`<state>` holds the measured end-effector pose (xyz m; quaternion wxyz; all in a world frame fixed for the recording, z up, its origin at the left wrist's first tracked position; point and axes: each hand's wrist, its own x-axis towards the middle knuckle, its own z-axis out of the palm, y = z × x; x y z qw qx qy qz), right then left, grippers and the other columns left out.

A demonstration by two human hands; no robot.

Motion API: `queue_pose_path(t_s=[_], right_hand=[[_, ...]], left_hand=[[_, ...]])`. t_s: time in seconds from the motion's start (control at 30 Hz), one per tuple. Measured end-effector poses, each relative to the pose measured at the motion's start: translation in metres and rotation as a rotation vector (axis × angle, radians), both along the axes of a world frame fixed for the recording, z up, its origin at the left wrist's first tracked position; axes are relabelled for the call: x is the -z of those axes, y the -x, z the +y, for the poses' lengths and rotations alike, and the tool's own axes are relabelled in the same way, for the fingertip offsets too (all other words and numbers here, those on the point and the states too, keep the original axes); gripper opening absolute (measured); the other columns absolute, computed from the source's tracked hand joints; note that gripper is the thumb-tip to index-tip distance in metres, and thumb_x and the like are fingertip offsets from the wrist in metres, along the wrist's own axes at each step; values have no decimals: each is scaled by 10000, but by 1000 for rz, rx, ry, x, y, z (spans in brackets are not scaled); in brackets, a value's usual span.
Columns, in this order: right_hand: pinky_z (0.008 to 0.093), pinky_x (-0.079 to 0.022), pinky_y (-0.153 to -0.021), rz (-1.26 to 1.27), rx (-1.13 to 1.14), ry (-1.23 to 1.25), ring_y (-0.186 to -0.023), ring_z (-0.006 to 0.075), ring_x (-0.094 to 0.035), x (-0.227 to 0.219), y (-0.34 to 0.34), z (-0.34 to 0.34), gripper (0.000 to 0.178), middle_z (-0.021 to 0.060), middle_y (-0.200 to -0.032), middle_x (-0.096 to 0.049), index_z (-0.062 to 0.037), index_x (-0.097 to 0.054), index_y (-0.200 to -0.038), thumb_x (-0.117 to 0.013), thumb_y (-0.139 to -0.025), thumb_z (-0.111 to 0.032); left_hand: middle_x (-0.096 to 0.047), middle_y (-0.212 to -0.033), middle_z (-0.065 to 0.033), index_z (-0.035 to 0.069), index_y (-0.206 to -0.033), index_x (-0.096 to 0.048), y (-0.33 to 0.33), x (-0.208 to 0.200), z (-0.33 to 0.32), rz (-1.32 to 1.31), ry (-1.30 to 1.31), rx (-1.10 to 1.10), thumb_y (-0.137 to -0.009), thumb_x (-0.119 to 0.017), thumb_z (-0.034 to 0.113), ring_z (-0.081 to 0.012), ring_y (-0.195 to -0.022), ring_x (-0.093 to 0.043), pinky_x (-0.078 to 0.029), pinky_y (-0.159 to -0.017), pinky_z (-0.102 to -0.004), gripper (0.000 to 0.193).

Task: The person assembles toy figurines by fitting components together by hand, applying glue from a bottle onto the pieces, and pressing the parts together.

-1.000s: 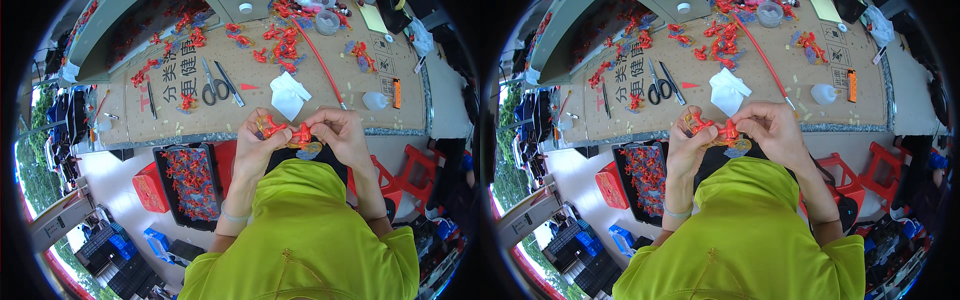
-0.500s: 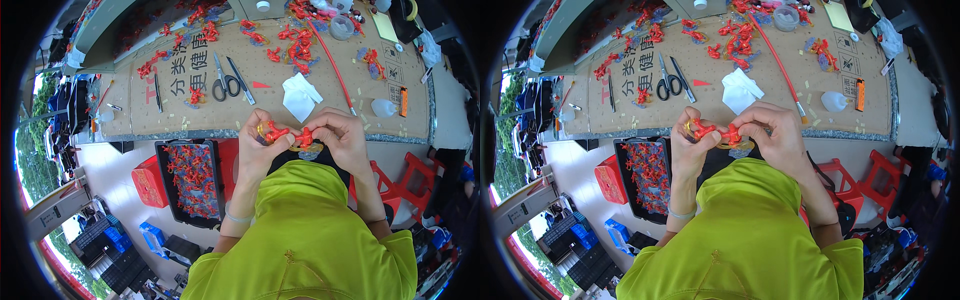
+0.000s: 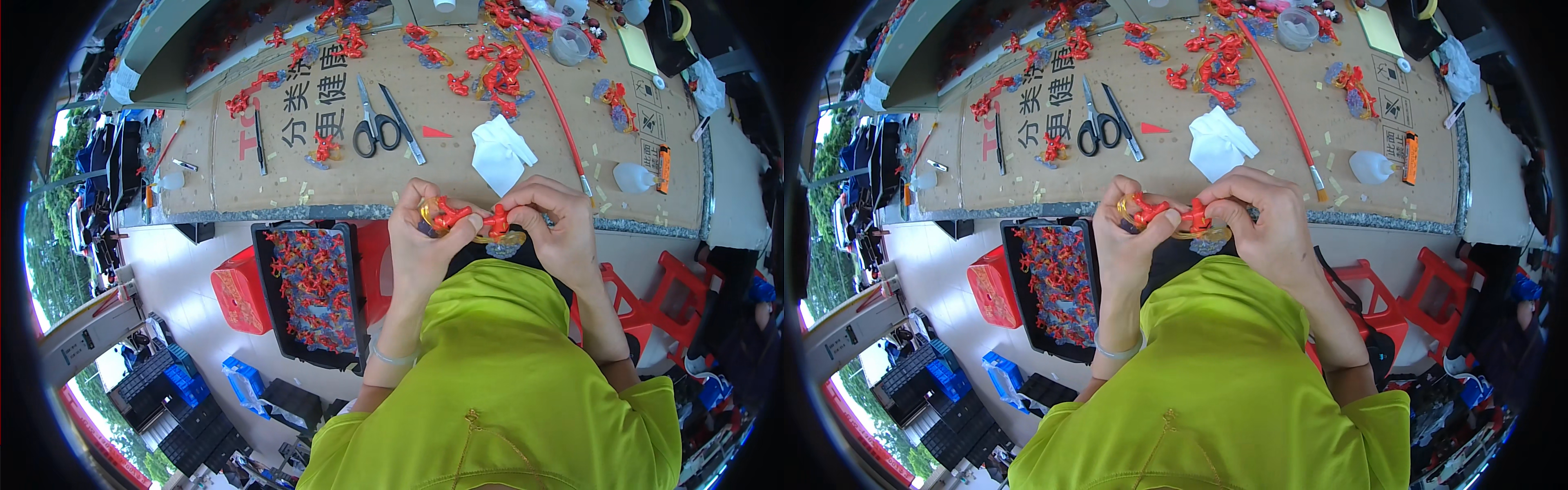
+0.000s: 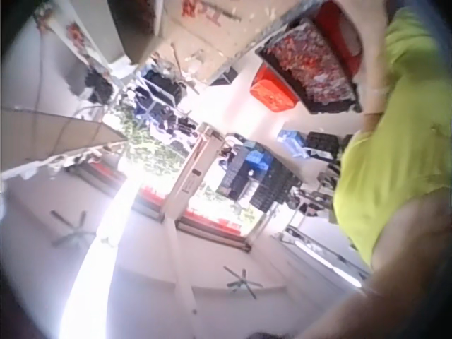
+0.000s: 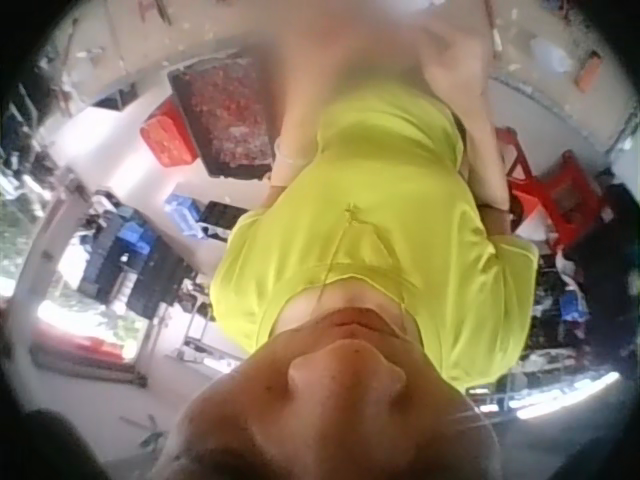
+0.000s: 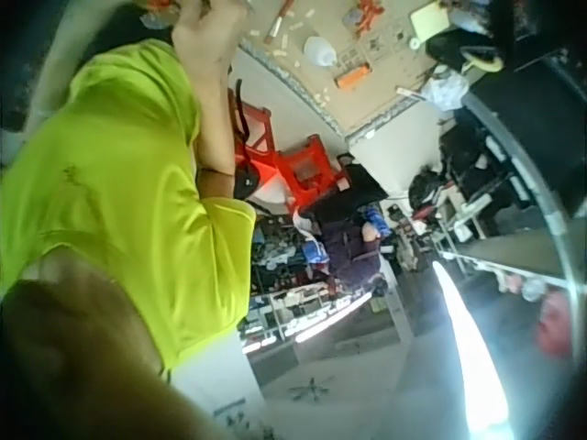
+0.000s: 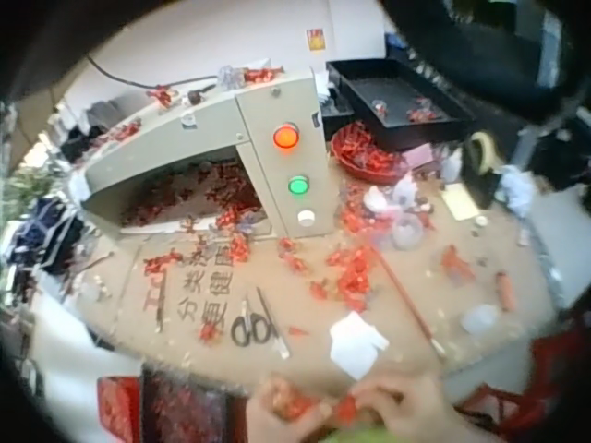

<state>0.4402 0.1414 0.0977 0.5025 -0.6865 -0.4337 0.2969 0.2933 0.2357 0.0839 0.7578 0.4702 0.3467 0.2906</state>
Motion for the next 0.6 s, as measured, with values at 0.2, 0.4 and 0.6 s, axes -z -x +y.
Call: queue_pose_path(t_s=[0.2, 0.4, 0.6], right_hand=[[236, -469, -697, 299, -104, 77, -769, 120, -577, 2, -4, -4, 86, 84, -855, -600, 82, -632, -883, -566, -828, 75], [259, -473, -652, 309, -43, 38, -705, 127, -588, 2, 1, -4, 79, 87, -776, -625, 43, -657, -874, -601, -825, 15], [217, -433, -609, 439, -84, 15, -677, 79, -513, -2, -5, -2, 192, 40, -815, -605, 22, -654, -1012, -498, -933, -57]], left_hand=[[-655, -853, -182, 47, -1026, -431, 6, 6, -1, -105, 340, 33, -773, -626, -79, -237, -745, -679, -581, -703, -359, 343], [-651, -853, -174, 52, -1000, -428, 9, 6, -2, -128, 368, 23, -781, -608, -88, -235, -752, -677, -579, -704, -361, 316], [-644, -856, -154, 63, -946, -419, 10, 4, -4, -143, 393, -10, -798, -591, -80, -216, -757, -673, -579, -713, -371, 269]])
